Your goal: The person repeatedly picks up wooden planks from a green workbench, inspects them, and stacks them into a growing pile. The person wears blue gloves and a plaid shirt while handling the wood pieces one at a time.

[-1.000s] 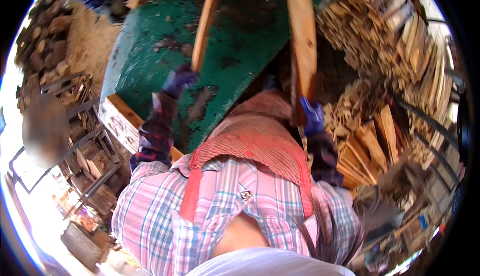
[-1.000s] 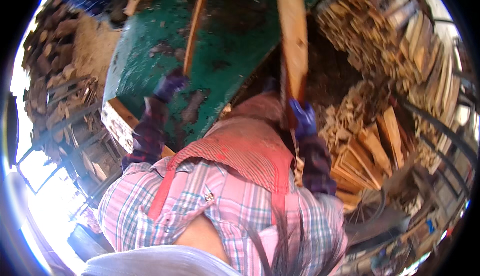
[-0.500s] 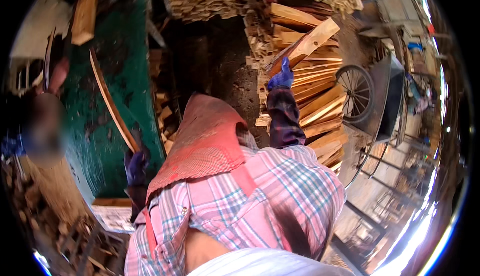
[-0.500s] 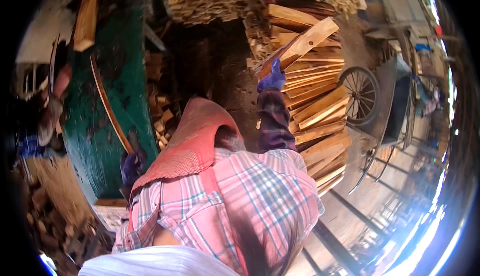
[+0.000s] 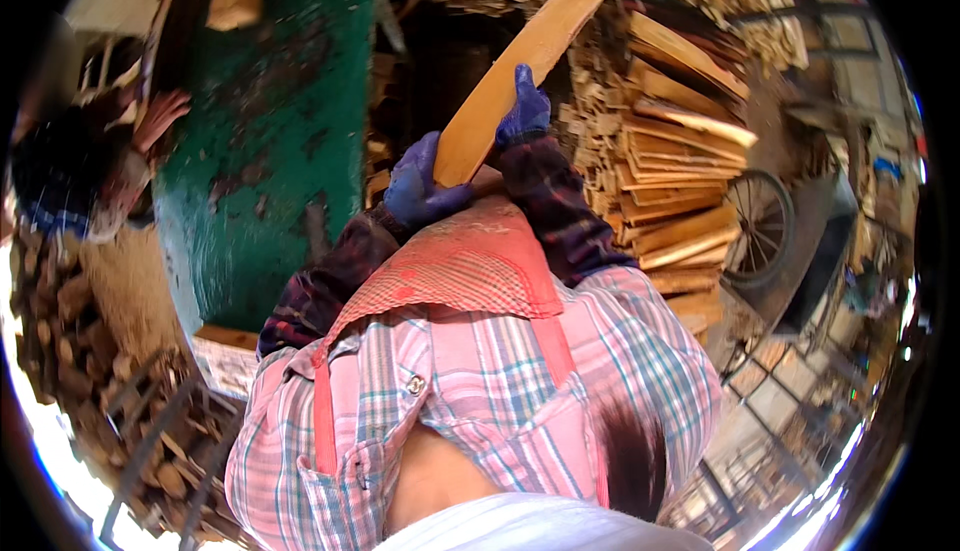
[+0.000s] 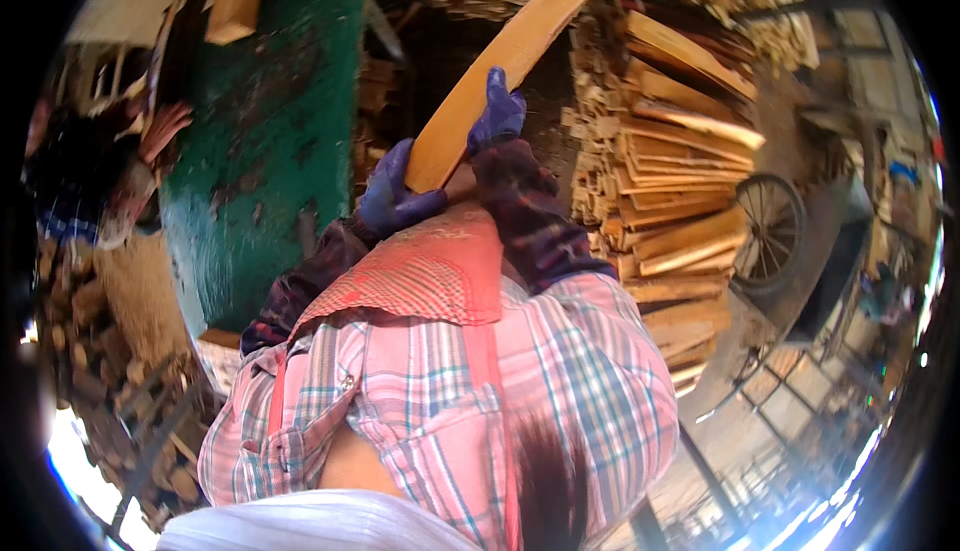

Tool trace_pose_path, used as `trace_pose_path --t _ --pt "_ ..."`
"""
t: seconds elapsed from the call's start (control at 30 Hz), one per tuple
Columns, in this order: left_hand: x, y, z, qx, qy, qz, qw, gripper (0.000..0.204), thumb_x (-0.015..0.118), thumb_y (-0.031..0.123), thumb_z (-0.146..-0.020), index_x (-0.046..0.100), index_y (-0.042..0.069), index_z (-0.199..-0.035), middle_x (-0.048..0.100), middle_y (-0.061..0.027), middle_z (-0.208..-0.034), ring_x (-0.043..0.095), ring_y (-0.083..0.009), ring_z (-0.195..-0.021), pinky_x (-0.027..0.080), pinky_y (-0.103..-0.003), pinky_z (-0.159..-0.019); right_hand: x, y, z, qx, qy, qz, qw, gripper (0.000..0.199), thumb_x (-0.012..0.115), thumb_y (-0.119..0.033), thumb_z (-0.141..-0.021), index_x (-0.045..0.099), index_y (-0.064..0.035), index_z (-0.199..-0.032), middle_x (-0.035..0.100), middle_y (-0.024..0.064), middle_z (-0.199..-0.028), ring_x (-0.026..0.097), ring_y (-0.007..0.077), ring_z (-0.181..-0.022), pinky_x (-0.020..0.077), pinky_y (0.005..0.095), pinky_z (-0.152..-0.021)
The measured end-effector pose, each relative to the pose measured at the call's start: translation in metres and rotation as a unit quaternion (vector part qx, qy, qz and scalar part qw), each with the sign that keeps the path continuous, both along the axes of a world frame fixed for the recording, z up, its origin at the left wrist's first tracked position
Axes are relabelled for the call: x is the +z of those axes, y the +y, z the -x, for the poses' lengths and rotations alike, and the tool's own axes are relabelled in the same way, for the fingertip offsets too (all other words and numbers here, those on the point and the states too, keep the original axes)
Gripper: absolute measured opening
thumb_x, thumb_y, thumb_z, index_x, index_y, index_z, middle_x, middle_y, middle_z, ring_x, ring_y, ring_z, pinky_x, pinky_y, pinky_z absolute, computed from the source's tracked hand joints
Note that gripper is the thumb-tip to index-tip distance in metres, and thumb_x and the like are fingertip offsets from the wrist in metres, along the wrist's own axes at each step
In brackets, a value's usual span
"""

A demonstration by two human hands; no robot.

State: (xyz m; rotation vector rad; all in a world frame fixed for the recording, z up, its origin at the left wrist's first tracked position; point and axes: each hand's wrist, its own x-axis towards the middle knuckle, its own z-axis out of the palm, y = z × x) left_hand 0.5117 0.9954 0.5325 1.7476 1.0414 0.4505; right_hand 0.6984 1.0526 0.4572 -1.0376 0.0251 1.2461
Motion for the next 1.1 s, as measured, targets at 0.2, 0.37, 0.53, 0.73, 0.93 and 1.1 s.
trace_pose_path --t 0.2,0.37,0.53,0.73,0.93,1.1 --pt "-0.031 0.048 -0.014 0.028 -0.109 -0.104 0.988 0.083 0.072 0.038 -0.071 0.035 -0.006 -0.131 0.048 -0.0271 -0.124 0.051 -0.0390 -0.112 0.041 -0.042 -0.095 -0.050 0.049 -0.172 -0.127 -0.134 0.071 0.980 0.045 0.052 -0.044 -0.090 0.056 -0.0037 -0.110 0.062 0.0094 -0.094 0.060 0.0250 -0.080 0.0501 0.0367 -0.070" --pt "-0.036 0.165 0.084 0.212 0.162 -0.212 0.940 0.095 0.069 0.054 -0.069 0.031 -0.004 -0.134 0.037 -0.0262 -0.135 0.034 -0.0393 -0.128 0.031 -0.043 -0.105 -0.031 0.070 -0.388 -0.115 -0.172 0.106 0.973 0.041 0.052 -0.039 -0.090 0.055 -0.0058 -0.113 0.062 0.0088 -0.097 0.060 0.0237 -0.083 0.0497 0.0362 -0.072" --pt "-0.036 0.278 0.213 0.390 0.421 -0.280 0.769 0.108 0.070 0.062 -0.063 0.024 0.004 -0.141 0.029 -0.0253 -0.141 0.031 -0.0402 -0.130 0.028 -0.046 -0.106 -0.067 0.112 -0.354 -0.116 -0.185 0.153 0.964 0.036 0.052 -0.035 -0.090 0.054 -0.0079 -0.115 0.062 0.0083 -0.100 0.059 0.0224 -0.086 0.0493 0.0357 -0.074" --pt "-0.034 0.354 0.277 0.366 0.497 -0.006 0.786 0.116 0.072 0.064 -0.060 0.009 0.017 -0.146 0.011 -0.0213 -0.149 0.015 -0.0388 -0.137 0.025 -0.045 -0.107 -0.101 0.200 -0.118 0.233 -0.155 0.045 0.959 0.033 0.052 -0.029 -0.090 0.053 -0.0104 -0.117 0.061 0.0076 -0.103 0.058 0.0208 -0.090 0.0489 0.0351 -0.076" --pt "-0.061 0.279 0.272 0.426 0.441 -0.063 0.787 0.105 0.074 0.051 -0.061 0.020 0.016 -0.143 0.047 -0.0223 -0.123 0.050 -0.0403 -0.109 0.041 -0.046 -0.093 -0.037 0.351 0.198 0.461 -0.340 -0.085 0.815 0.079 0.070 -0.028 -0.079 0.024 -0.0112 -0.140 0.042 0.0136 -0.135 0.046 0.0267 -0.118 0.0381 0.0473 -0.095" --pt "-0.049 0.061 0.220 0.556 0.403 -0.064 0.724 0.095 0.080 0.034 -0.052 0.038 0.005 -0.133 0.051 -0.0189 -0.117 0.051 -0.0379 -0.106 0.042 -0.044 -0.091 -0.097 0.385 0.311 0.411 -0.473 -0.112 0.772 0.097 0.072 -0.012 -0.067 0.013 -0.0088 -0.144 0.040 0.0175 -0.134 0.051 0.0279 -0.105 0.0452 0.0415 -0.088"
